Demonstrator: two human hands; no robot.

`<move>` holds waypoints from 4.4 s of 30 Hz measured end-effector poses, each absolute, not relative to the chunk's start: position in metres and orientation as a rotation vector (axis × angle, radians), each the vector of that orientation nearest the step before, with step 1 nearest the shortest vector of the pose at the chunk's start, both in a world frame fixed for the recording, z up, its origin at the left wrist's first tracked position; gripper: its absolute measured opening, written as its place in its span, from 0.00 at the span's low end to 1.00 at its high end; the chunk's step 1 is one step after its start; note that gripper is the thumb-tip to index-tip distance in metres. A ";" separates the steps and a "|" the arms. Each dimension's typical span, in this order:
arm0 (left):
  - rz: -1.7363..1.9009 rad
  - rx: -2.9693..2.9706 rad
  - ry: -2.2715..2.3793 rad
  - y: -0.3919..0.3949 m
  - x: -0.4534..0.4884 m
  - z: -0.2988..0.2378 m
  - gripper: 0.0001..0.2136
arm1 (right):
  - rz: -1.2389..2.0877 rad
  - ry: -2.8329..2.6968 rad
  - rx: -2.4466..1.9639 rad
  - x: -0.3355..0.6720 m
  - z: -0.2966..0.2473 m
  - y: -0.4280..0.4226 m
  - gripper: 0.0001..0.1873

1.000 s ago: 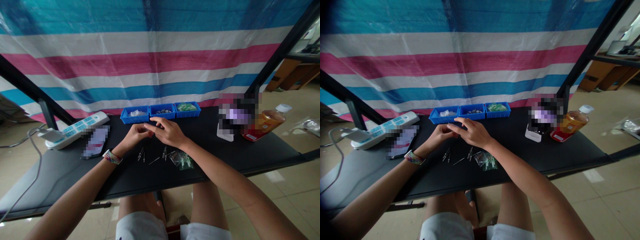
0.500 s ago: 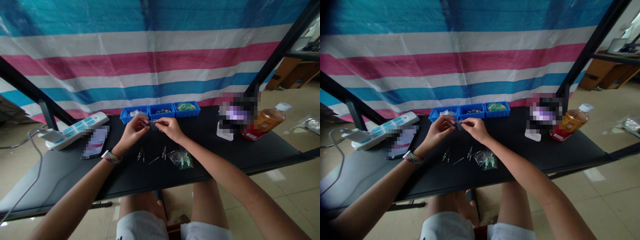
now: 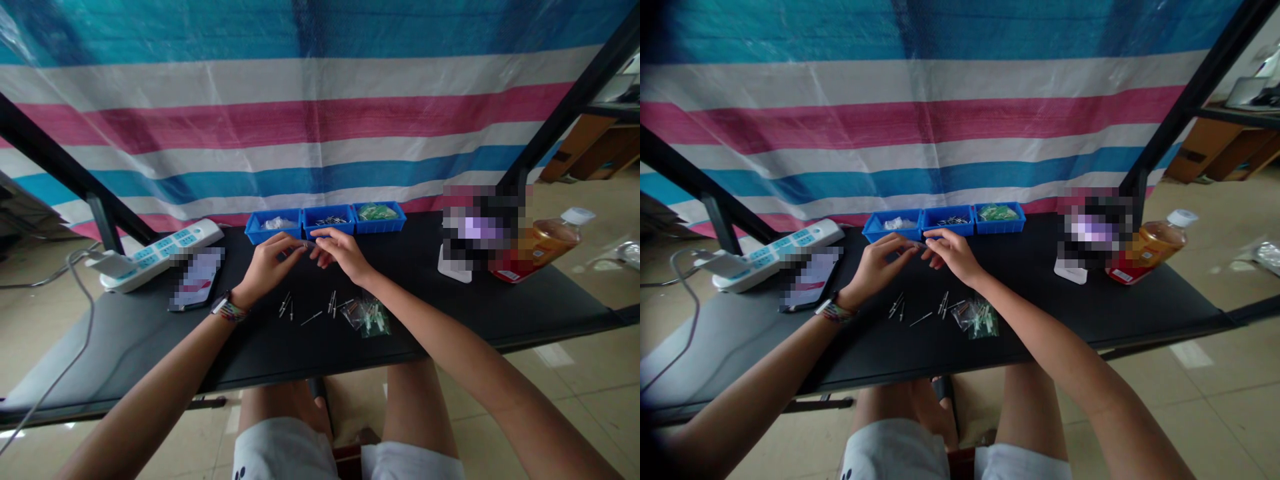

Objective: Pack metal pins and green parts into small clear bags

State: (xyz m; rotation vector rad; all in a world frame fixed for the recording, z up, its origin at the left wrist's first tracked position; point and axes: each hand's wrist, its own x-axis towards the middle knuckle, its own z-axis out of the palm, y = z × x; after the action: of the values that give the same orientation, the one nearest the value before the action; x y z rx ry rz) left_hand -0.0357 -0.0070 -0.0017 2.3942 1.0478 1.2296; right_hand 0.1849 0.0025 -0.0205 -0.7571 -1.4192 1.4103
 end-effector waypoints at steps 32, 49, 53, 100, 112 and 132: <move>1.060 1.834 1.009 -0.006 -0.036 0.009 0.15 | 1.367 -1.870 -0.816 0.216 -0.007 0.018 0.10; 1.138 1.973 1.133 -0.006 -0.030 0.000 0.20 | 1.226 -1.573 -0.757 0.195 -0.013 0.003 0.14; 1.100 1.989 1.145 -0.006 -0.029 0.001 0.21 | 1.210 -1.561 -0.769 0.194 -0.012 0.000 0.12; 0.800 2.286 0.907 -0.013 -0.028 0.003 0.09 | 0.591 -1.962 -0.845 0.197 -0.031 0.013 0.09; 1.218 1.830 0.997 -0.001 -0.035 -0.002 0.18 | 1.446 -1.475 -0.665 0.187 -0.027 0.009 0.19; 1.181 1.919 1.116 -0.002 -0.031 0.001 0.20 | 1.235 -1.449 -0.719 0.184 -0.028 0.007 0.20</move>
State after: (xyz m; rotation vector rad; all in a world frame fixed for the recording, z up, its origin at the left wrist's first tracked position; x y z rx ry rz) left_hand -0.0314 -0.0020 0.0009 1.9193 1.1161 1.1812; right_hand 0.1838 0.0067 -0.0281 -0.7192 -1.4488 1.2346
